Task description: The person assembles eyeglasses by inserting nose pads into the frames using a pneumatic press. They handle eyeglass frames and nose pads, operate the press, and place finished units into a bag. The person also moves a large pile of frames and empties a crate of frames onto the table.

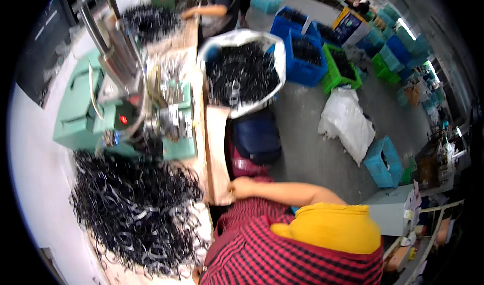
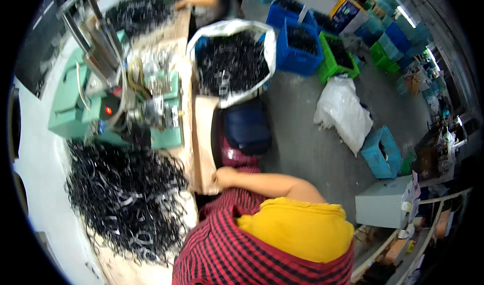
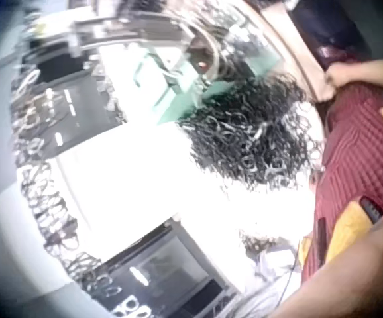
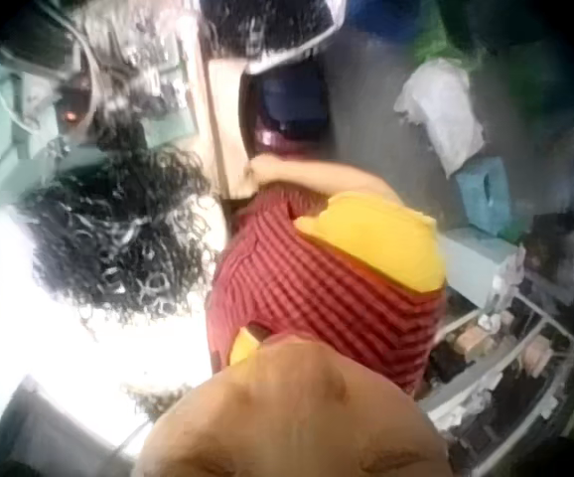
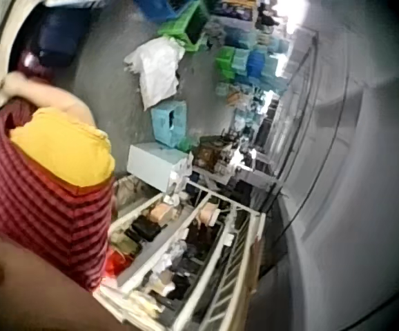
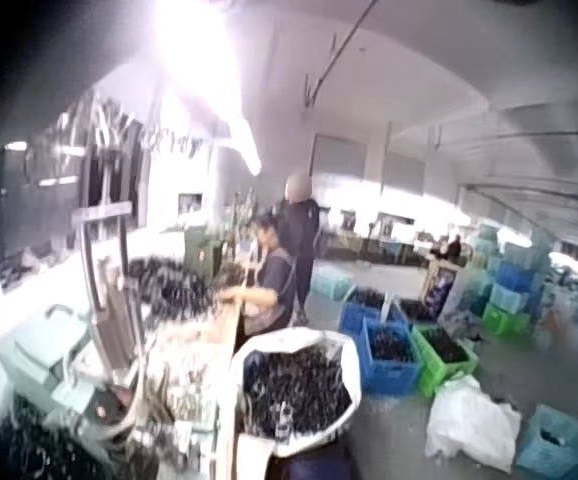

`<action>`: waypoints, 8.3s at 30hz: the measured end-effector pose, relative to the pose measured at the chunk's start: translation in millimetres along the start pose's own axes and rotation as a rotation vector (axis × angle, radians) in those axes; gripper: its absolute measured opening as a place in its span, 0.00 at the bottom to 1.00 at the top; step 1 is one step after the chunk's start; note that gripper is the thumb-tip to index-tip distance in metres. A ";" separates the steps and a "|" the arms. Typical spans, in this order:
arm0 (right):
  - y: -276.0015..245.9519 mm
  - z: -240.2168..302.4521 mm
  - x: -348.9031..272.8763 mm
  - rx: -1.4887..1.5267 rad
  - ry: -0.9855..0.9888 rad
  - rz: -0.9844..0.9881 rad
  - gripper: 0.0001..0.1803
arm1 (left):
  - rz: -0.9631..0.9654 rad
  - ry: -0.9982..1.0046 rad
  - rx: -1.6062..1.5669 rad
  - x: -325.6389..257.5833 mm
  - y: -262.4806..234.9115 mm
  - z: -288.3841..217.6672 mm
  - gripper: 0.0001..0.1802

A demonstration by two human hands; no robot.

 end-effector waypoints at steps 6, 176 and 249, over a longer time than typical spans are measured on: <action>-16.7 -127.4 -68.5 0.192 0.191 -0.113 0.16 | -0.060 -0.090 0.064 -17.1 -34.6 14.1 0.12; 84.8 209.6 -265.2 -0.370 -1.062 0.948 0.08 | -2.609 -0.618 -0.744 -627.5 442.7 -610.8 0.18; 163.7 166.5 -118.3 0.250 -1.407 0.587 0.13 | -1.969 -1.332 -1.570 -209.2 812.3 94.6 0.30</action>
Point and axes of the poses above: each hand's wrist, its own x-axis towards the middle knuckle, its own y-axis out of the palm, z = x × y, the point moved 8 cm from there along x, towards the middle knuckle, and after that the axes turned 10 degrees about y, right-handed, at the moved point
